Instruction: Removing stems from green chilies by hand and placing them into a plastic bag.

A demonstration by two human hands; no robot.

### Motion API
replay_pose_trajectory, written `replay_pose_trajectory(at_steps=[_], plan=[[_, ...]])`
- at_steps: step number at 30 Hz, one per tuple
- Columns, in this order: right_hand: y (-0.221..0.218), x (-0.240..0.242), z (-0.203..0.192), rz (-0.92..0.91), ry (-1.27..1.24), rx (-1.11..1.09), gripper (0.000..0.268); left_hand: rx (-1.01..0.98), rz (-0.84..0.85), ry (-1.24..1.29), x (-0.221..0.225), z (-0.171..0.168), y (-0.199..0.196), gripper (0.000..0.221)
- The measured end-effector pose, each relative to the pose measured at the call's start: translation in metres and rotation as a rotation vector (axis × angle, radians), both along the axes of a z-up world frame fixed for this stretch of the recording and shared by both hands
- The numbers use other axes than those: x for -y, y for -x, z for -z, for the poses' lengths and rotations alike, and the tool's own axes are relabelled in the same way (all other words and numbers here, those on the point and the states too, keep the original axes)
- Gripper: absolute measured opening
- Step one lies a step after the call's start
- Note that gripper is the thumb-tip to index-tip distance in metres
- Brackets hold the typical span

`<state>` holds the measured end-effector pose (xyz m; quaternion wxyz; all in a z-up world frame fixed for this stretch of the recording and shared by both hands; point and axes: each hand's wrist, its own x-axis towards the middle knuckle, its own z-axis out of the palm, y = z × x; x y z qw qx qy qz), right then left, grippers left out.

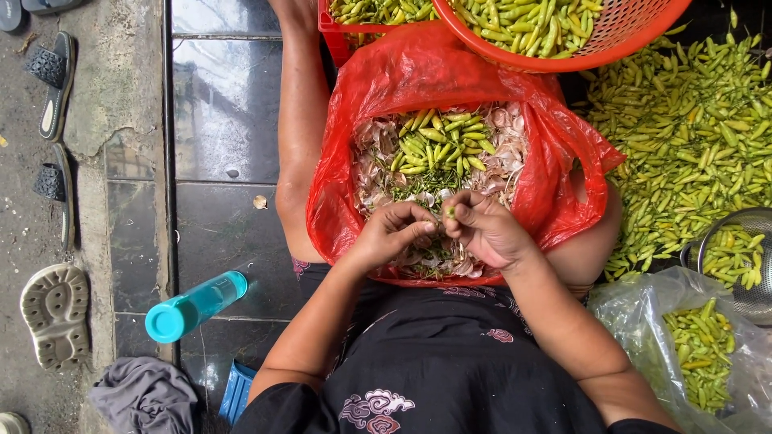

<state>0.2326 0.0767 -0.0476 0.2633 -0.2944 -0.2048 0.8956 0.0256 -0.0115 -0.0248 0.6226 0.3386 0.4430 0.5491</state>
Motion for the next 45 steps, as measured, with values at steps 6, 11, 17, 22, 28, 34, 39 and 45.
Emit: replay_pose_trajectory(at_steps=[6,11,17,22,28,34,39,45], plan=[[-0.011,-0.023,0.005,-0.062,0.027,-0.120,0.013,-1.159,-0.040,-0.266,-0.047,0.005,0.028,0.024],[-0.010,-0.027,-0.001,-0.055,0.000,-0.066,0.021,-1.535,-0.239,-0.601,-0.109,-0.007,0.017,0.007],[-0.016,-0.026,-0.005,0.014,-0.015,-0.015,0.022,-1.801,0.026,-0.676,-0.134,0.021,0.017,0.008],[-0.016,-0.028,0.002,0.032,-0.018,0.021,0.019,-1.846,0.153,-0.700,-0.135,0.029,0.024,0.013],[-0.001,-0.021,-0.015,0.087,-0.195,0.197,0.017,-1.371,-0.155,-0.753,-0.113,0.004,0.029,0.007],[0.019,-0.007,-0.034,0.137,-0.439,0.315,0.030,-0.552,-0.216,-0.261,-0.053,-0.006,-0.004,0.012],[0.026,0.005,-0.022,0.182,-0.514,0.417,0.010,0.054,-0.285,0.088,-0.030,0.007,-0.026,0.012],[0.022,0.001,-0.021,0.132,-0.469,0.354,0.010,0.336,-0.241,0.175,-0.030,-0.012,-0.029,0.015]])
